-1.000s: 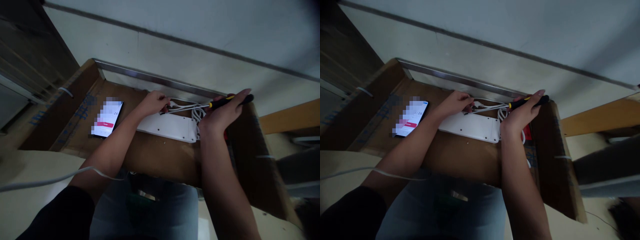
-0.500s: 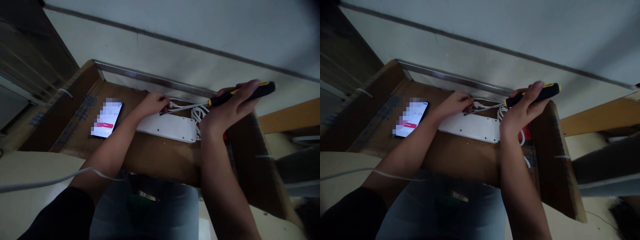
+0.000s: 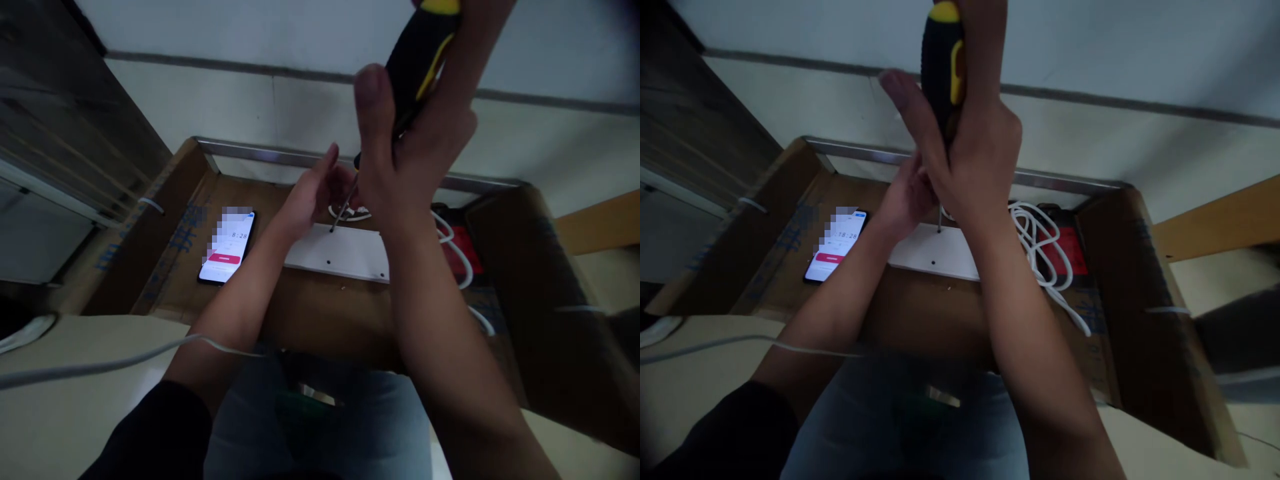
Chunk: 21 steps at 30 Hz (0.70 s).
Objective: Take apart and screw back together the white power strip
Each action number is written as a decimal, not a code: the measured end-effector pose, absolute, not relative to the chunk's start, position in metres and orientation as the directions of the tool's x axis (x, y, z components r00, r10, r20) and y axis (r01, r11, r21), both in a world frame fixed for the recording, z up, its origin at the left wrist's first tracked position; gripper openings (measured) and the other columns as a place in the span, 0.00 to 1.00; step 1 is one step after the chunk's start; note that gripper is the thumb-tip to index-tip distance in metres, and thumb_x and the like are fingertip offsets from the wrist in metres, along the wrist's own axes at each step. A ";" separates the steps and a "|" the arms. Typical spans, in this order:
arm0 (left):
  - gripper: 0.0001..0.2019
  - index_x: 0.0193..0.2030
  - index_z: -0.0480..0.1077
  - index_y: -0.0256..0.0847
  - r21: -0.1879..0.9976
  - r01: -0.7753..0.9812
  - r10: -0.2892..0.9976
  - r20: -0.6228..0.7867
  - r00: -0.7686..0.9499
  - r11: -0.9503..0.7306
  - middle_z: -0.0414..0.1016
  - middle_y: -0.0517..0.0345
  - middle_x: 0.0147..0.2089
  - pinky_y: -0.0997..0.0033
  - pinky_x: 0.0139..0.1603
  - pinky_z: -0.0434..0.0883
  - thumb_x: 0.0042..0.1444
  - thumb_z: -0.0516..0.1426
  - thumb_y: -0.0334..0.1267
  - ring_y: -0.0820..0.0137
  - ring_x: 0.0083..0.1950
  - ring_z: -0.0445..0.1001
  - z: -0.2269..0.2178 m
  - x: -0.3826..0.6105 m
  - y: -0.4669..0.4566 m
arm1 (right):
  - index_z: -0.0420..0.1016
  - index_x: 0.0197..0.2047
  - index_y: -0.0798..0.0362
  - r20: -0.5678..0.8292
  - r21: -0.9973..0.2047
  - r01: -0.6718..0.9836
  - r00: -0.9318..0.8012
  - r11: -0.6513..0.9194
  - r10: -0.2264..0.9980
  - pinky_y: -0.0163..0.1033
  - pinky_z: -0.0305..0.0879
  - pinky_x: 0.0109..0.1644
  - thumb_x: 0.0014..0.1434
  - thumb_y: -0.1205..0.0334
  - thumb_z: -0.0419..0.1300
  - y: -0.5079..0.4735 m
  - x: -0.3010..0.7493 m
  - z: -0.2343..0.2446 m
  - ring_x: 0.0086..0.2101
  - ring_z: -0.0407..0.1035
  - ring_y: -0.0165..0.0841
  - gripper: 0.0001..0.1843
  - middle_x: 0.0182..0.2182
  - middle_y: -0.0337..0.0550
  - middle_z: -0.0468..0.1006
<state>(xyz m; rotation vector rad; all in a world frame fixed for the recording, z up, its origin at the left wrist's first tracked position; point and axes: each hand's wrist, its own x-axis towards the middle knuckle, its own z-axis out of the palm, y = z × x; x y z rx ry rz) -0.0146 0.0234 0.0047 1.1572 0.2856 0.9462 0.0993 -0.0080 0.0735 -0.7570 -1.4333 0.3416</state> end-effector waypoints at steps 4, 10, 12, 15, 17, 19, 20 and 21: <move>0.24 0.36 0.74 0.38 0.836 -0.535 0.721 0.297 0.626 0.121 0.75 0.57 0.30 0.73 0.34 0.71 0.68 0.57 0.60 0.73 0.32 0.76 0.004 -0.017 0.019 | 0.74 0.57 0.45 0.921 -0.390 0.403 0.156 0.828 0.357 0.44 0.71 0.63 0.74 0.47 0.52 -0.015 0.096 0.076 0.52 0.76 0.33 0.18 0.54 0.36 0.72; 0.12 0.33 0.72 0.40 0.880 -0.433 0.793 0.119 0.597 0.194 0.73 0.65 0.28 0.78 0.34 0.69 0.64 0.66 0.42 0.78 0.30 0.74 0.005 -0.019 0.012 | 0.67 0.41 0.44 0.866 -0.464 0.186 0.303 0.866 0.399 0.39 0.74 0.40 0.65 0.58 0.66 -0.029 0.079 0.084 0.40 0.72 0.31 0.09 0.40 0.36 0.67; 0.12 0.33 0.73 0.40 0.875 -0.430 0.800 0.090 0.593 0.221 0.72 0.65 0.28 0.78 0.35 0.70 0.65 0.65 0.42 0.78 0.29 0.75 0.005 -0.019 0.013 | 0.64 0.45 0.42 0.832 -0.516 0.073 0.282 0.854 0.478 0.39 0.76 0.39 0.64 0.52 0.66 -0.030 0.077 0.082 0.45 0.73 0.34 0.14 0.43 0.38 0.68; 0.15 0.31 0.72 0.39 0.877 -0.422 0.789 0.086 0.608 0.231 0.70 0.65 0.25 0.78 0.34 0.71 0.67 0.63 0.45 0.78 0.28 0.74 0.006 -0.020 0.015 | 0.65 0.56 0.43 0.783 -0.601 -0.042 0.171 0.798 0.598 0.40 0.77 0.41 0.69 0.47 0.55 -0.026 0.078 0.079 0.52 0.74 0.36 0.16 0.54 0.43 0.72; 0.18 0.30 0.72 0.39 0.875 -0.416 0.782 0.073 0.618 0.248 0.68 0.64 0.23 0.78 0.34 0.72 0.68 0.61 0.48 0.77 0.27 0.73 0.008 -0.019 0.015 | 0.68 0.56 0.42 0.800 -0.585 -0.006 0.158 0.811 0.579 0.40 0.75 0.41 0.70 0.50 0.55 -0.022 0.081 0.077 0.48 0.74 0.35 0.14 0.54 0.41 0.73; 0.20 0.31 0.71 0.40 0.852 -0.441 0.799 0.048 0.600 0.280 0.67 0.64 0.23 0.77 0.32 0.73 0.69 0.58 0.53 0.77 0.26 0.73 0.010 -0.019 0.014 | 0.70 0.50 0.41 0.863 -0.490 0.070 0.183 0.869 0.472 0.39 0.71 0.38 0.66 0.54 0.62 -0.018 0.084 0.077 0.41 0.72 0.32 0.11 0.46 0.37 0.72; 0.21 0.32 0.72 0.40 0.838 -0.457 0.808 0.032 0.588 0.299 0.67 0.64 0.23 0.77 0.32 0.73 0.70 0.57 0.54 0.77 0.26 0.73 0.011 -0.019 0.013 | 0.71 0.47 0.41 0.882 -0.452 0.109 0.202 0.885 0.426 0.38 0.68 0.36 0.63 0.55 0.67 -0.017 0.085 0.077 0.37 0.69 0.30 0.11 0.42 0.35 0.69; 0.20 0.34 0.72 0.40 0.826 -0.468 0.814 0.019 0.580 0.314 0.68 0.64 0.24 0.77 0.31 0.73 0.70 0.57 0.55 0.77 0.26 0.73 0.011 -0.018 0.012 | 0.70 0.44 0.41 0.895 -0.423 0.143 0.221 0.895 0.388 0.36 0.65 0.34 0.59 0.56 0.70 -0.017 0.086 0.077 0.35 0.65 0.28 0.14 0.39 0.35 0.65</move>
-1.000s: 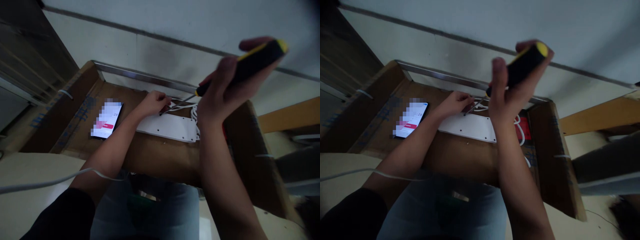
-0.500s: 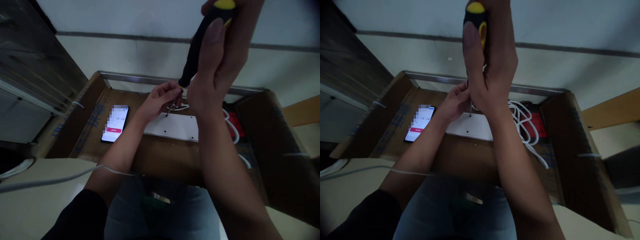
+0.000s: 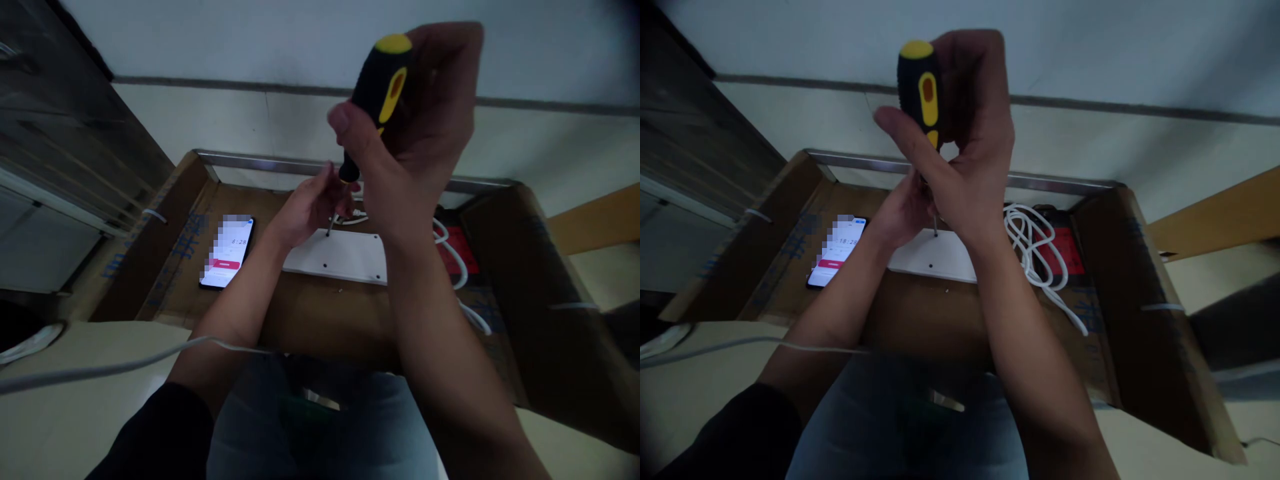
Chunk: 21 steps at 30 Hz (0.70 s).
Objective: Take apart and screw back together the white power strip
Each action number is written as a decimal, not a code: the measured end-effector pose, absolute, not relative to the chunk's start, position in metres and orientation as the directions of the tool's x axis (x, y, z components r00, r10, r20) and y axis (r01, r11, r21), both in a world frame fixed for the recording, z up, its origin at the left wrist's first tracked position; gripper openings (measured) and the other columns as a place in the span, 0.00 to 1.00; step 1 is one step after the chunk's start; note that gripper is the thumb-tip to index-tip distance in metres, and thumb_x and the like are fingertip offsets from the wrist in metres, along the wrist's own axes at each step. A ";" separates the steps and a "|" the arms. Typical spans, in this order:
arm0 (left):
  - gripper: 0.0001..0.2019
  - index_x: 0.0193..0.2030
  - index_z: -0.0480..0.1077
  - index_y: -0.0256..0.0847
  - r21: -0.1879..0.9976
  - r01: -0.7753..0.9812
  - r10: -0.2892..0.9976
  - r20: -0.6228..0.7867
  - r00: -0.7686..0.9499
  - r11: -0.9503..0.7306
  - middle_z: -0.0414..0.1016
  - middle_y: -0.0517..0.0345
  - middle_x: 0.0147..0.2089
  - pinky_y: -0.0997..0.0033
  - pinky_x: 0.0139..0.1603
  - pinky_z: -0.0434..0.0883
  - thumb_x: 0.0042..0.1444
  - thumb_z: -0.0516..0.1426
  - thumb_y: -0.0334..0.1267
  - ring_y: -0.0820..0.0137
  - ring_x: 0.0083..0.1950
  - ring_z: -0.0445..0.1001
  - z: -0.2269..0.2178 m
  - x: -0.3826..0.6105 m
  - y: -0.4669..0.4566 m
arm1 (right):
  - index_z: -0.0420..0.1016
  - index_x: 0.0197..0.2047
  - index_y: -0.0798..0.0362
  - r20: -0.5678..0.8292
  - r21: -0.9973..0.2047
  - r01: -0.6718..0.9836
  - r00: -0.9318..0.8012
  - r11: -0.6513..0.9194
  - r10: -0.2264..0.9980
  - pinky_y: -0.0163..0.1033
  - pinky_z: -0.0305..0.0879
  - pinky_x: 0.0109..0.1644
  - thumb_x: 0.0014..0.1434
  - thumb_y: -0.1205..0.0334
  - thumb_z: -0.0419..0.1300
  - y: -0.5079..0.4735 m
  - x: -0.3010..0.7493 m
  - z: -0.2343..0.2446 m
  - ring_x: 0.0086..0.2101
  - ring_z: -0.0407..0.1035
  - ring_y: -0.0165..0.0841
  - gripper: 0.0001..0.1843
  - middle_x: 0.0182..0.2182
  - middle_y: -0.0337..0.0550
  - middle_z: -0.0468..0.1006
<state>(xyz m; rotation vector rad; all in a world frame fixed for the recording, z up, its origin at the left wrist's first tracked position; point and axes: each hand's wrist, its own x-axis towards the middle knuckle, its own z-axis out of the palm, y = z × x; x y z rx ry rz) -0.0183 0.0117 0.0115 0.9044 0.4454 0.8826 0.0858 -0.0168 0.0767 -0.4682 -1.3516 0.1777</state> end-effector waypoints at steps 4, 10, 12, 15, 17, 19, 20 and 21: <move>0.12 0.36 0.72 0.40 0.828 -0.467 0.792 0.048 0.609 0.309 0.69 0.66 0.26 0.78 0.33 0.74 0.67 0.63 0.45 0.79 0.26 0.73 0.012 -0.018 0.008 | 0.69 0.50 0.46 0.869 -0.481 0.164 0.214 0.861 0.445 0.39 0.70 0.40 0.61 0.47 0.68 -0.019 0.088 0.076 0.40 0.68 0.32 0.20 0.45 0.41 0.71; 0.15 0.35 0.71 0.39 0.805 -0.470 0.786 0.007 0.618 0.362 0.65 0.66 0.23 0.76 0.34 0.74 0.71 0.58 0.45 0.77 0.25 0.71 0.017 -0.020 0.007 | 0.71 0.54 0.46 0.841 -0.540 0.160 0.100 0.826 0.531 0.42 0.73 0.43 0.67 0.43 0.59 -0.017 0.091 0.072 0.41 0.72 0.35 0.19 0.46 0.42 0.77; 0.16 0.37 0.72 0.39 0.798 -0.495 0.769 0.063 0.636 0.343 0.66 0.64 0.24 0.76 0.32 0.73 0.74 0.54 0.45 0.76 0.26 0.72 0.019 -0.019 0.005 | 0.68 0.47 0.44 0.851 -0.526 0.266 0.172 0.808 0.497 0.41 0.70 0.37 0.61 0.42 0.67 -0.018 0.090 0.072 0.36 0.69 0.34 0.20 0.38 0.38 0.73; 0.14 0.38 0.73 0.38 0.783 -0.552 0.769 0.156 0.621 0.287 0.66 0.64 0.25 0.78 0.32 0.71 0.75 0.51 0.38 0.78 0.26 0.70 0.020 -0.018 0.002 | 0.65 0.46 0.44 0.839 -0.544 0.300 0.217 0.784 0.499 0.39 0.69 0.35 0.57 0.40 0.70 -0.022 0.089 0.072 0.36 0.69 0.33 0.24 0.35 0.37 0.69; 0.13 0.36 0.72 0.38 0.801 -0.525 0.791 0.110 0.601 0.288 0.64 0.65 0.25 0.79 0.33 0.71 0.74 0.53 0.36 0.79 0.25 0.68 0.019 -0.018 0.002 | 0.69 0.52 0.45 0.835 -0.550 0.220 0.153 0.806 0.528 0.41 0.73 0.41 0.64 0.40 0.63 -0.023 0.089 0.070 0.41 0.72 0.34 0.22 0.42 0.39 0.74; 0.13 0.34 0.72 0.38 0.822 -0.476 0.808 0.034 0.588 0.311 0.60 0.67 0.22 0.79 0.33 0.70 0.72 0.56 0.38 0.79 0.23 0.66 0.019 -0.017 0.004 | 0.72 0.55 0.47 0.845 -0.535 0.128 0.098 0.835 0.526 0.43 0.75 0.50 0.70 0.43 0.55 -0.023 0.090 0.069 0.46 0.75 0.36 0.20 0.45 0.41 0.78; 0.13 0.34 0.71 0.38 0.826 -0.463 0.810 0.012 0.586 0.323 0.58 0.67 0.21 0.80 0.32 0.70 0.72 0.57 0.38 0.79 0.23 0.65 0.019 -0.017 0.005 | 0.75 0.53 0.47 0.853 -0.521 0.109 0.091 0.846 0.513 0.43 0.74 0.53 0.72 0.46 0.53 -0.023 0.090 0.068 0.48 0.76 0.36 0.18 0.43 0.40 0.79; 0.14 0.33 0.71 0.39 0.825 -0.457 0.809 -0.002 0.587 0.333 0.56 0.68 0.20 0.80 0.31 0.70 0.72 0.57 0.38 0.79 0.22 0.63 0.019 -0.017 0.006 | 0.77 0.50 0.47 0.862 -0.507 0.115 0.096 0.854 0.498 0.43 0.74 0.55 0.73 0.48 0.52 -0.023 0.090 0.068 0.48 0.76 0.35 0.17 0.40 0.39 0.79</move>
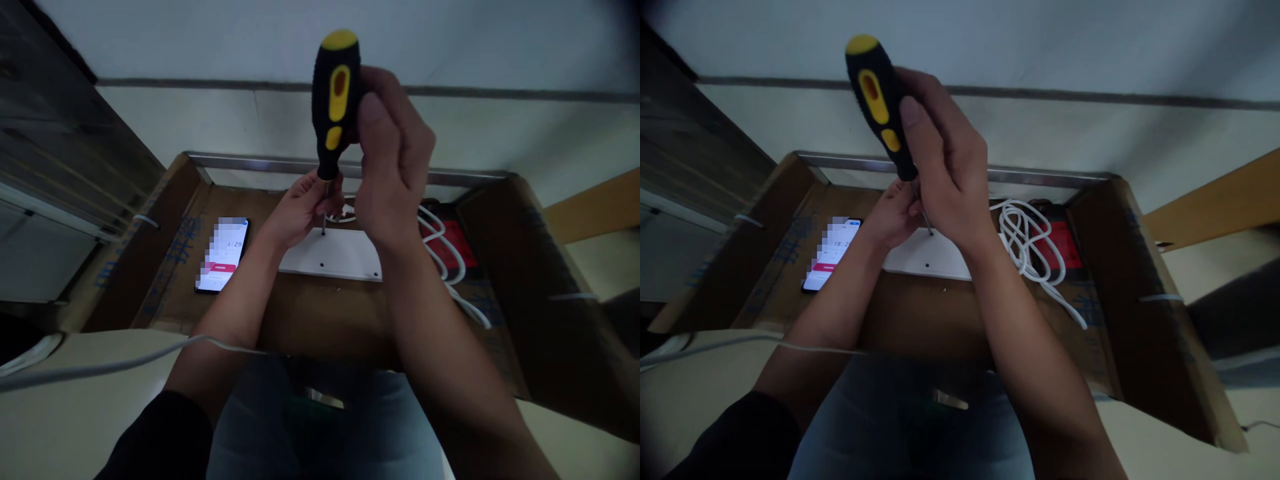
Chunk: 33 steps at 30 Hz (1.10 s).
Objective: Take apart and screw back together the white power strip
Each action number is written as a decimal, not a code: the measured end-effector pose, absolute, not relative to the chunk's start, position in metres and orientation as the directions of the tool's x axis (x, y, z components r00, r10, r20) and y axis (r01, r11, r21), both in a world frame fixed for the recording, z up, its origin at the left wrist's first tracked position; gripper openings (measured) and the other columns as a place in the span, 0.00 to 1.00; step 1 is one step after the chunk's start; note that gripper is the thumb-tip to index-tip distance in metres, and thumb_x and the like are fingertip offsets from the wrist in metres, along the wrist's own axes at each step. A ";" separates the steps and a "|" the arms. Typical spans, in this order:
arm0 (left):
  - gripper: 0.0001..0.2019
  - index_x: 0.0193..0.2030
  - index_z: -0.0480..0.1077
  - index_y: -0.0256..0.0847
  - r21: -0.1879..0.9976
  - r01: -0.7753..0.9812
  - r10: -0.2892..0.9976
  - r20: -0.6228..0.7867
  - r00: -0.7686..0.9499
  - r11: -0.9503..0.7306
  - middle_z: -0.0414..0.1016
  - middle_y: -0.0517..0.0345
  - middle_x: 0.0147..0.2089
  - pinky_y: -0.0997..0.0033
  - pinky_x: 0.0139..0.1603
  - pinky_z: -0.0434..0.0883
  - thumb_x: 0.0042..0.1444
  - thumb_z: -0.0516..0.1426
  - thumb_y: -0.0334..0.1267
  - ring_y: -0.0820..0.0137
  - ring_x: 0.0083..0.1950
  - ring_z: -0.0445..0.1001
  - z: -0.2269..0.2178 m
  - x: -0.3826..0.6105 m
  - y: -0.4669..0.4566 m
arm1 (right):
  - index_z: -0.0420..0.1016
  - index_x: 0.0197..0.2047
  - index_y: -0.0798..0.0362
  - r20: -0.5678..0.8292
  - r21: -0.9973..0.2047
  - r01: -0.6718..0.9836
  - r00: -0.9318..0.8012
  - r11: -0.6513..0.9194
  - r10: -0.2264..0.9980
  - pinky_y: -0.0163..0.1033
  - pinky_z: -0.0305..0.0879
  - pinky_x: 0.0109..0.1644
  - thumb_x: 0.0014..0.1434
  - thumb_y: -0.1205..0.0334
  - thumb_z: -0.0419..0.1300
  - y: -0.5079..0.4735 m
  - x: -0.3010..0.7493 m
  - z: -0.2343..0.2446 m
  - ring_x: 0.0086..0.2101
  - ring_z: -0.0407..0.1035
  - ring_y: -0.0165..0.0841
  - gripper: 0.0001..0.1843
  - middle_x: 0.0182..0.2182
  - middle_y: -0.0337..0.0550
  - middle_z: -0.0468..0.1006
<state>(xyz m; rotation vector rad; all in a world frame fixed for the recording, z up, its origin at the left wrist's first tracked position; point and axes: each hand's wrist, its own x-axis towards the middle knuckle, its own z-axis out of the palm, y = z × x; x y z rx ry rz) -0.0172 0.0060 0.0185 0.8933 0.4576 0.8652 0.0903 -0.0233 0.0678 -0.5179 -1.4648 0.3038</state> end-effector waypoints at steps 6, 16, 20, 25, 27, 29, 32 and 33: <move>0.15 0.31 0.68 0.40 0.826 -0.455 0.818 -0.013 0.576 0.334 0.53 0.68 0.19 0.81 0.27 0.68 0.70 0.60 0.42 0.80 0.20 0.60 0.018 -0.015 0.005 | 0.77 0.53 0.45 0.860 -0.503 0.290 0.070 0.814 0.506 0.44 0.72 0.52 0.73 0.48 0.54 -0.030 0.090 0.070 0.45 0.70 0.35 0.15 0.44 0.42 0.75; 0.11 0.36 0.72 0.40 0.808 -0.567 0.806 0.225 0.548 0.160 0.67 0.64 0.25 0.80 0.30 0.70 0.73 0.54 0.34 0.78 0.26 0.69 0.020 -0.013 0.001 | 0.58 0.46 0.42 0.847 -0.521 0.193 0.235 0.831 0.477 0.40 0.65 0.33 0.56 0.43 0.69 -0.010 0.089 0.066 0.36 0.65 0.33 0.27 0.40 0.39 0.65; 0.19 0.32 0.68 0.39 0.809 -0.545 0.838 0.129 0.531 0.221 0.66 0.63 0.25 0.78 0.30 0.70 0.75 0.51 0.44 0.79 0.24 0.68 0.021 -0.014 0.003 | 0.68 0.53 0.45 0.807 -0.586 0.027 0.113 0.810 0.580 0.41 0.72 0.44 0.68 0.39 0.55 -0.018 0.087 0.069 0.45 0.74 0.35 0.22 0.50 0.42 0.75; 0.21 0.32 0.68 0.40 0.811 -0.501 0.845 0.016 0.535 0.302 0.58 0.65 0.21 0.78 0.26 0.68 0.72 0.54 0.53 0.77 0.23 0.66 0.026 -0.014 0.000 | 0.68 0.48 0.44 0.795 -0.606 0.193 0.155 0.771 0.586 0.41 0.69 0.39 0.65 0.41 0.63 -0.027 0.081 0.069 0.36 0.69 0.33 0.18 0.37 0.37 0.72; 0.21 0.35 0.70 0.40 0.806 -0.521 0.823 0.077 0.563 0.281 0.61 0.64 0.23 0.79 0.26 0.67 0.75 0.49 0.50 0.78 0.23 0.65 0.029 -0.013 -0.003 | 0.66 0.45 0.43 0.814 -0.580 0.221 0.213 0.784 0.541 0.41 0.68 0.38 0.60 0.41 0.68 -0.026 0.082 0.067 0.37 0.66 0.34 0.21 0.36 0.37 0.69; 0.17 0.37 0.71 0.40 0.803 -0.542 0.805 0.142 0.577 0.247 0.65 0.64 0.25 0.80 0.28 0.67 0.76 0.49 0.42 0.79 0.24 0.66 0.029 -0.012 -0.006 | 0.67 0.44 0.43 0.813 -0.578 0.228 0.246 0.784 0.528 0.42 0.70 0.41 0.56 0.41 0.71 -0.025 0.084 0.065 0.39 0.66 0.35 0.23 0.38 0.38 0.69; 0.11 0.37 0.69 0.40 0.811 -0.537 0.826 0.127 0.549 0.232 0.63 0.67 0.26 0.81 0.30 0.68 0.73 0.53 0.34 0.81 0.25 0.67 0.025 -0.011 -0.004 | 0.71 0.46 0.43 0.784 -0.615 0.133 0.212 0.777 0.584 0.44 0.72 0.47 0.61 0.38 0.65 -0.023 0.087 0.063 0.41 0.68 0.36 0.20 0.43 0.40 0.73; 0.12 0.36 0.68 0.40 0.815 -0.526 0.841 0.093 0.534 0.244 0.62 0.67 0.25 0.81 0.31 0.68 0.73 0.54 0.36 0.81 0.24 0.67 0.022 -0.011 -0.003 | 0.72 0.48 0.43 0.773 -0.625 0.072 0.194 0.777 0.604 0.44 0.72 0.47 0.65 0.38 0.61 -0.022 0.088 0.063 0.42 0.70 0.36 0.19 0.44 0.40 0.74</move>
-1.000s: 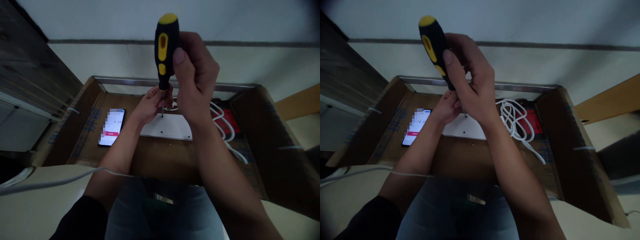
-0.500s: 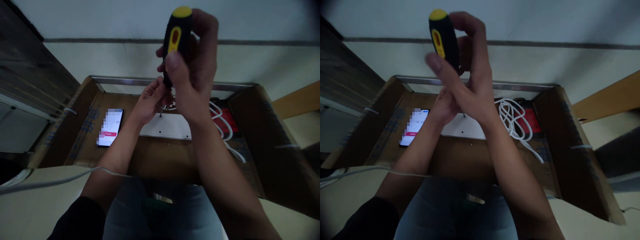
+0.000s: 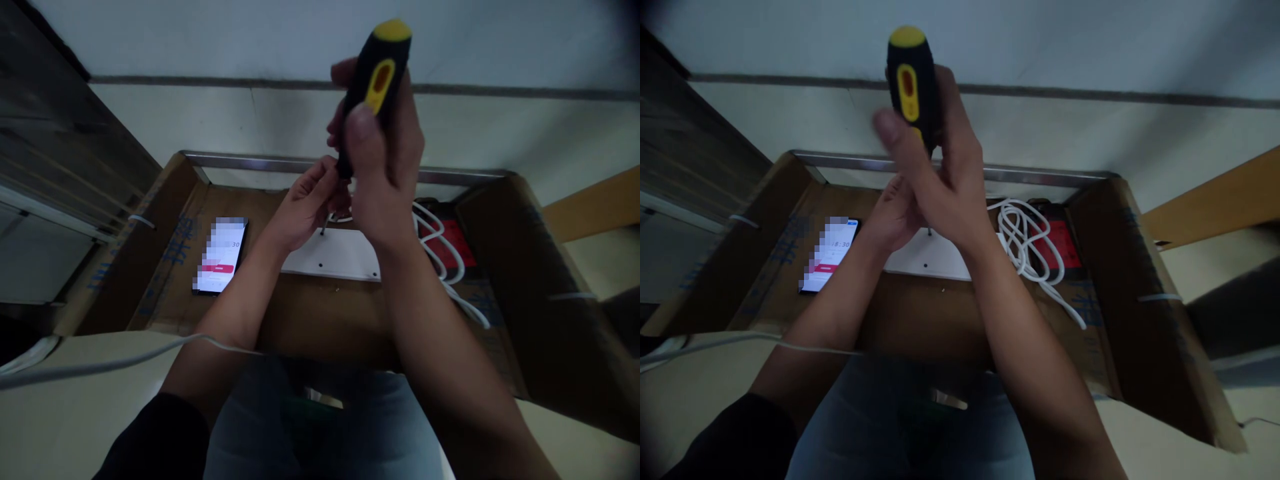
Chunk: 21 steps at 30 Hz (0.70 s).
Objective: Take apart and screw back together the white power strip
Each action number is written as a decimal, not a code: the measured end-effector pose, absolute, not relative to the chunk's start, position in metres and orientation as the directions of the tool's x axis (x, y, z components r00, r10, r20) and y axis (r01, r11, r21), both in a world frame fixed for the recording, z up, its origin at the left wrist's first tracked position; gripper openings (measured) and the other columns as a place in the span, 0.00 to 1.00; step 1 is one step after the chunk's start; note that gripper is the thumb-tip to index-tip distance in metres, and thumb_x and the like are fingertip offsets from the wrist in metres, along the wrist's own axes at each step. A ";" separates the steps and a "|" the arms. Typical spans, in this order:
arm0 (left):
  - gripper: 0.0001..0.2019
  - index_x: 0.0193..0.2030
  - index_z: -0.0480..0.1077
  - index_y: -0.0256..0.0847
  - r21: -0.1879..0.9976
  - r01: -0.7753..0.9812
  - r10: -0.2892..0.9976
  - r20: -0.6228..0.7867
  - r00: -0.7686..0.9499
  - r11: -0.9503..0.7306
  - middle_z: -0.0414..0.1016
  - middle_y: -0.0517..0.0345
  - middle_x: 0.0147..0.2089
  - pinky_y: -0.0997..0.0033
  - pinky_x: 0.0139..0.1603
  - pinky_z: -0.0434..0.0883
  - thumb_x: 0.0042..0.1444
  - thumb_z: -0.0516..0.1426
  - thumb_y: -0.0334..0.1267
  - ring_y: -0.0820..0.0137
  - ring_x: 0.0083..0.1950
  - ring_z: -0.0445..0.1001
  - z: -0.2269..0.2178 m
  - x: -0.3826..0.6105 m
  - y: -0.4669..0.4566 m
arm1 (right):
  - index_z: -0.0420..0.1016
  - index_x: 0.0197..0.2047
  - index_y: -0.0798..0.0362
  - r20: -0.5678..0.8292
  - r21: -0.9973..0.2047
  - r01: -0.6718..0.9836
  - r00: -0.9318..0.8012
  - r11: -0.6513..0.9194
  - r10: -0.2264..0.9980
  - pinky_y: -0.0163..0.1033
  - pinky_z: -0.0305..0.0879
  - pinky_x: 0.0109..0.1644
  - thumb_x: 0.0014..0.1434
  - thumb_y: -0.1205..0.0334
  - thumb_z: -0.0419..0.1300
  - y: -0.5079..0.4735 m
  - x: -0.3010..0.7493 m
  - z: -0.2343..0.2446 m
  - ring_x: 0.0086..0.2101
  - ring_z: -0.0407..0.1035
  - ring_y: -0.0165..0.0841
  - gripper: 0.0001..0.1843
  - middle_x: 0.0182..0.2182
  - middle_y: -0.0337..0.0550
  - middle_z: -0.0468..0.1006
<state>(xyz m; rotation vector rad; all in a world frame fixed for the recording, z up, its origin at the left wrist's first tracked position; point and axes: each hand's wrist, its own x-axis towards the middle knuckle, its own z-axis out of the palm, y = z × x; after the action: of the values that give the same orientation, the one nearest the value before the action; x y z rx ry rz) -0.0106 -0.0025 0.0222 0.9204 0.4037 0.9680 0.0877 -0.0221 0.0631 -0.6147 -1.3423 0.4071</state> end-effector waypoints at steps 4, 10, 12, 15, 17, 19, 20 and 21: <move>0.17 0.35 0.68 0.40 0.810 -0.511 0.860 0.016 0.510 0.288 0.59 0.67 0.24 0.80 0.31 0.69 0.73 0.55 0.48 0.80 0.24 0.68 0.016 -0.010 0.004 | 0.78 0.46 0.43 0.787 -0.589 -0.031 0.202 0.807 0.583 0.43 0.69 0.42 0.71 0.44 0.55 -0.018 0.087 0.062 0.38 0.71 0.36 0.16 0.36 0.38 0.74; 0.21 0.34 0.69 0.40 0.778 -0.572 0.813 0.145 0.564 0.258 0.59 0.64 0.22 0.77 0.28 0.69 0.76 0.49 0.50 0.77 0.23 0.65 0.024 -0.010 -0.001 | 0.78 0.46 0.42 0.838 -0.531 0.161 0.242 0.832 0.489 0.42 0.62 0.38 0.62 0.46 0.68 -0.018 0.085 0.063 0.37 0.65 0.35 0.13 0.37 0.39 0.72; 0.18 0.35 0.69 0.41 0.764 -0.602 0.805 0.196 0.560 0.233 0.60 0.64 0.23 0.79 0.29 0.70 0.76 0.49 0.45 0.78 0.24 0.66 0.024 -0.010 -0.003 | 0.75 0.42 0.43 0.841 -0.525 0.182 0.258 0.831 0.475 0.42 0.60 0.38 0.60 0.49 0.70 -0.021 0.085 0.066 0.36 0.63 0.34 0.12 0.36 0.38 0.70; 0.16 0.32 0.68 0.40 0.779 -0.586 0.834 0.159 0.528 0.223 0.59 0.66 0.23 0.81 0.30 0.70 0.74 0.54 0.41 0.80 0.23 0.65 0.021 -0.010 -0.004 | 0.71 0.41 0.44 0.826 -0.550 0.142 0.239 0.823 0.511 0.43 0.63 0.40 0.63 0.47 0.67 -0.027 0.087 0.070 0.35 0.64 0.33 0.13 0.36 0.37 0.71; 0.17 0.31 0.67 0.39 0.803 -0.546 0.851 0.099 0.516 0.237 0.58 0.66 0.23 0.81 0.30 0.69 0.73 0.56 0.43 0.81 0.23 0.63 0.018 -0.009 -0.002 | 0.73 0.44 0.44 0.818 -0.560 0.087 0.218 0.824 0.532 0.44 0.68 0.43 0.67 0.43 0.60 -0.029 0.087 0.071 0.42 0.70 0.36 0.14 0.41 0.40 0.75; 0.18 0.30 0.67 0.38 0.825 -0.508 0.848 0.072 0.525 0.245 0.58 0.66 0.23 0.81 0.31 0.70 0.72 0.57 0.43 0.81 0.23 0.63 0.017 -0.009 -0.001 | 0.74 0.46 0.45 0.791 -0.600 0.051 0.191 0.799 0.582 0.45 0.71 0.45 0.70 0.44 0.53 -0.030 0.086 0.072 0.45 0.73 0.38 0.16 0.45 0.42 0.78; 0.18 0.30 0.67 0.38 0.830 -0.498 0.845 0.062 0.532 0.252 0.57 0.66 0.23 0.81 0.31 0.70 0.72 0.57 0.44 0.81 0.23 0.63 0.018 -0.009 -0.001 | 0.75 0.46 0.45 0.779 -0.617 0.051 0.174 0.785 0.602 0.45 0.72 0.44 0.71 0.45 0.53 -0.030 0.085 0.072 0.44 0.74 0.38 0.16 0.45 0.42 0.78; 0.18 0.31 0.68 0.38 0.828 -0.493 0.845 0.045 0.533 0.267 0.57 0.66 0.23 0.80 0.31 0.70 0.72 0.57 0.45 0.80 0.23 0.64 0.019 -0.009 -0.001 | 0.75 0.46 0.45 0.773 -0.628 0.064 0.164 0.776 0.612 0.44 0.72 0.43 0.70 0.45 0.54 -0.029 0.085 0.072 0.41 0.73 0.36 0.15 0.42 0.41 0.77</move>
<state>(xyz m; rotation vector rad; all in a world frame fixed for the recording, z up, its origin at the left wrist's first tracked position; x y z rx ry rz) -0.0086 -0.0006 0.0190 0.9123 0.4538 0.9453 0.0847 -0.0291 0.0717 -0.6074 -1.3682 0.4268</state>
